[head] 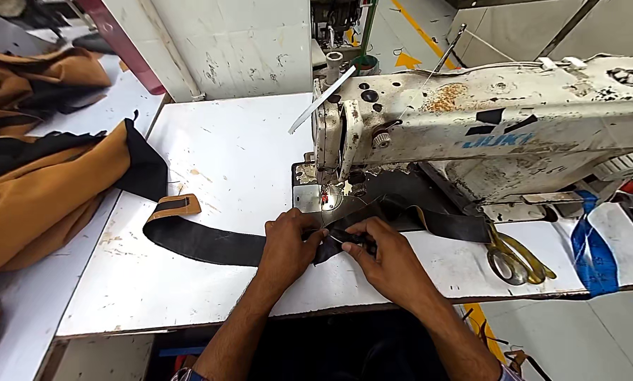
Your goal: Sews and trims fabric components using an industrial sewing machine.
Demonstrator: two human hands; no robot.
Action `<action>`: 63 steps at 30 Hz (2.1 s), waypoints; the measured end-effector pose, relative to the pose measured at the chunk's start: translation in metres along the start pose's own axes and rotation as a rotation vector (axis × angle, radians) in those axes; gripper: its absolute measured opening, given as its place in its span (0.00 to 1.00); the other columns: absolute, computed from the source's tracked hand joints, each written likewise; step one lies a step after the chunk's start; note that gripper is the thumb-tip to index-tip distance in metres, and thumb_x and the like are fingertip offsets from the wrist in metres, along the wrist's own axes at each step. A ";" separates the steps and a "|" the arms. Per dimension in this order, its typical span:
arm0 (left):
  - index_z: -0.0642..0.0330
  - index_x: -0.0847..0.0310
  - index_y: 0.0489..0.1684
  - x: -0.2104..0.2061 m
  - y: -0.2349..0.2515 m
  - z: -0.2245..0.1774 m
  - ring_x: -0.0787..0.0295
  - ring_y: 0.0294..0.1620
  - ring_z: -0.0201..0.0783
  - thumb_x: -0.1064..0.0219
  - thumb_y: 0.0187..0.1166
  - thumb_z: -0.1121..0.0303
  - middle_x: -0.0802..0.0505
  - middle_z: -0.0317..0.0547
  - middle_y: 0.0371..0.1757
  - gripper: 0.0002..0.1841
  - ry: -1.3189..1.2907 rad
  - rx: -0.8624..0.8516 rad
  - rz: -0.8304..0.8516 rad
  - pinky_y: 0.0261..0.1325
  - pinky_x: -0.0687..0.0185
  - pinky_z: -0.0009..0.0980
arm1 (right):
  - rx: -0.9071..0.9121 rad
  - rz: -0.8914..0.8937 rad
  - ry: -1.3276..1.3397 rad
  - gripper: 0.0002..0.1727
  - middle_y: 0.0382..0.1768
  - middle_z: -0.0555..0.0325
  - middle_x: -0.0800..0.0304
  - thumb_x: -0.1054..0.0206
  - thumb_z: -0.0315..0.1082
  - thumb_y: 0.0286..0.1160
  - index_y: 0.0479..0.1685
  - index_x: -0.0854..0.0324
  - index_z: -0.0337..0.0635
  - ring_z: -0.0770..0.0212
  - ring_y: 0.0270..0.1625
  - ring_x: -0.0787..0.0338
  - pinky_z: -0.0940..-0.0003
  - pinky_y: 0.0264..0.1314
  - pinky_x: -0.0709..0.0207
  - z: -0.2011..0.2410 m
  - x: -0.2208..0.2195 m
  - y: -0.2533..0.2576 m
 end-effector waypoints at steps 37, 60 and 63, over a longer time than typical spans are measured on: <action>0.52 0.12 0.60 0.016 -0.014 0.004 0.11 0.48 0.39 0.23 0.74 0.60 0.06 0.35 0.44 0.18 0.071 -0.054 0.064 0.61 0.22 0.53 | 0.131 -0.160 -0.198 0.17 0.48 0.55 0.15 0.31 0.45 0.80 0.58 0.14 0.45 0.59 0.35 0.14 0.58 0.35 0.15 0.006 0.011 0.020; 0.52 0.06 0.45 -0.018 -0.052 0.008 0.11 0.41 0.37 0.38 0.81 0.74 0.06 0.38 0.38 0.12 0.322 -0.592 -0.430 0.64 0.25 0.46 | 0.500 0.063 -0.490 0.05 0.39 0.56 0.16 0.33 0.26 0.75 0.42 0.13 0.43 0.57 0.42 0.12 0.66 0.40 0.15 0.037 0.005 0.021; 0.52 0.06 0.45 -0.016 -0.053 0.007 0.11 0.41 0.38 0.38 0.81 0.74 0.06 0.38 0.39 0.12 0.320 -0.598 -0.411 0.65 0.25 0.47 | 0.372 -0.058 -0.366 0.10 0.48 0.58 0.11 0.34 0.38 0.82 0.53 0.11 0.47 0.60 0.47 0.08 0.63 0.45 0.11 0.027 0.024 0.006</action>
Point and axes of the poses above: each hand's wrist, its own y-axis towards the middle knuckle, its own x-axis out of the back of the hand, z = x × y, the point moved 2 cm from there along y, towards the middle knuckle
